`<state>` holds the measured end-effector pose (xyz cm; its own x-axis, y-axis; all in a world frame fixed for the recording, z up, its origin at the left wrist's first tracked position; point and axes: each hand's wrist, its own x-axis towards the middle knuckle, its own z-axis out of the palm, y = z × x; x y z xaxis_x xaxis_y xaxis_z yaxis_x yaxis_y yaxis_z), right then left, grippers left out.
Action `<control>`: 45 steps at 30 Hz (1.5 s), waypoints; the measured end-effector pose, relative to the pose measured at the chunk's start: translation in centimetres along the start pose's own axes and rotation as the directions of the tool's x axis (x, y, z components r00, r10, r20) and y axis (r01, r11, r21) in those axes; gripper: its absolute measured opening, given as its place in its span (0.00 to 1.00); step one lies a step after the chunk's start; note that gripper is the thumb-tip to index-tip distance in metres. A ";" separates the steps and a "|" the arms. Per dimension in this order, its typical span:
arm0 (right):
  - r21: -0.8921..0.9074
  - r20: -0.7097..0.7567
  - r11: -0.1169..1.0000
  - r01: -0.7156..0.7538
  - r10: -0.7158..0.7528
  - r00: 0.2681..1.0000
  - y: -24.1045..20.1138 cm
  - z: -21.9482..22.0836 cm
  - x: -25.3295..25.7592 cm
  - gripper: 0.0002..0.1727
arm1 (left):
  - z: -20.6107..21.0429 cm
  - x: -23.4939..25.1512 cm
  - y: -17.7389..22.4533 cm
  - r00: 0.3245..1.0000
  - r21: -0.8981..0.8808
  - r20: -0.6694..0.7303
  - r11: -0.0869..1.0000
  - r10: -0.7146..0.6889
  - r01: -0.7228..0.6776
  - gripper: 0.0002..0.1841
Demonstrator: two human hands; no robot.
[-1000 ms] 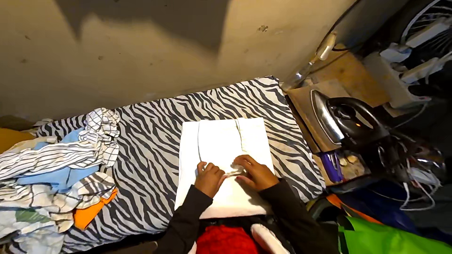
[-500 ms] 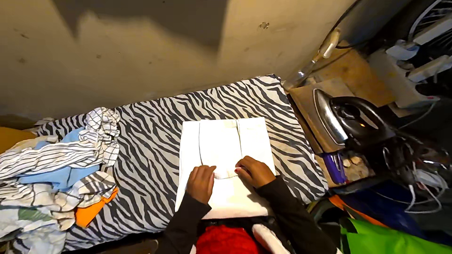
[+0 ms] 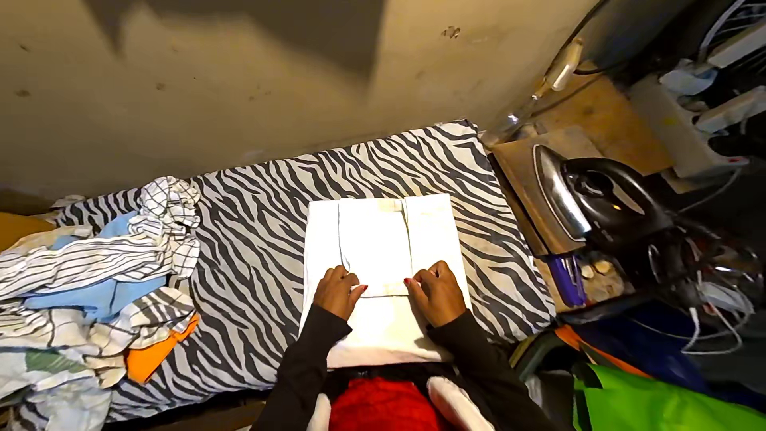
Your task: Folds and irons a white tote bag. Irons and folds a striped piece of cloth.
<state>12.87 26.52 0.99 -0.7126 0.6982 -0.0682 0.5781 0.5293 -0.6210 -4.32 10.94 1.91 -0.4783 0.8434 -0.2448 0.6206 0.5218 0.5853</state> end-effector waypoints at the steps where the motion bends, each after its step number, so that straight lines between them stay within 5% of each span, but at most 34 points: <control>1: -0.010 0.008 1.000 -0.009 0.009 1.000 0.0 0.2 0.3 0.19 | 0.0 0.2 0.2 0.999 0.003 0.017 0.999 -0.044 0.044 0.17; 7: -0.057 -0.039 0.997 0.047 -0.050 0.998 0.4 1.5 1.4 0.19 | 0.9 0.0 0.8 0.961 -0.157 -0.109 0.959 -0.256 0.237 0.39; 10: -0.004 -0.139 0.996 0.091 -0.091 0.986 0.6 2.0 1.0 0.20 | 1.7 -0.1 0.2 0.941 -0.337 -0.219 0.925 -0.259 0.176 0.40; 14: 0.209 -0.272 0.973 0.103 -0.043 0.961 0.8 1.7 0.6 0.30 | 0.9 -0.2 0.4 0.930 -0.533 -0.155 0.821 -0.332 0.205 0.41; 20: 0.272 -0.128 0.962 0.005 0.031 0.991 0.7 0.6 0.5 0.27 | 0.7 -0.3 0.8 0.956 -0.421 -0.125 0.887 -0.265 0.191 0.38; 26: 0.238 -0.112 0.971 0.024 0.003 0.994 0.5 0.9 0.7 0.17 | 1.5 -0.9 -0.8 0.976 -0.349 -0.217 0.934 0.002 -0.080 0.30; 31: 0.160 -0.200 0.976 0.145 -0.112 0.973 0.7 1.4 1.0 0.11 | 0.9 -0.9 -0.5 0.992 -0.284 -0.122 0.959 -0.013 -0.023 0.10; 34: 0.131 -0.259 0.971 0.198 -0.159 0.953 1.1 1.6 1.2 0.10 | 0.1 -0.4 0.2 0.992 -0.253 -0.023 0.960 -0.126 0.117 0.13; 38: 0.059 -0.315 0.968 0.244 -0.214 0.925 1.5 1.7 1.6 0.12 | -1.7 0.1 1.8 0.983 -0.063 0.016 0.981 -0.185 0.186 0.31; 41: -0.015 -0.405 0.949 0.314 -0.292 0.866 1.3 1.6 1.8 0.15 | -3.6 1.7 3.5 0.991 0.087 -0.121 0.994 -0.062 0.073 0.29; 45: -0.034 -0.420 0.915 0.401 -0.377 0.825 0.8 1.4 1.0 0.17 | -2.5 7.3 5.9 0.904 0.217 -0.096 0.895 0.416 -0.389 0.18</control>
<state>12.06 26.97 -0.71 -0.6391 0.5791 0.5062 0.2567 0.7810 -0.5693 -5.69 19.83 5.56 -0.2335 0.9676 0.0961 0.8766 0.1667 0.4515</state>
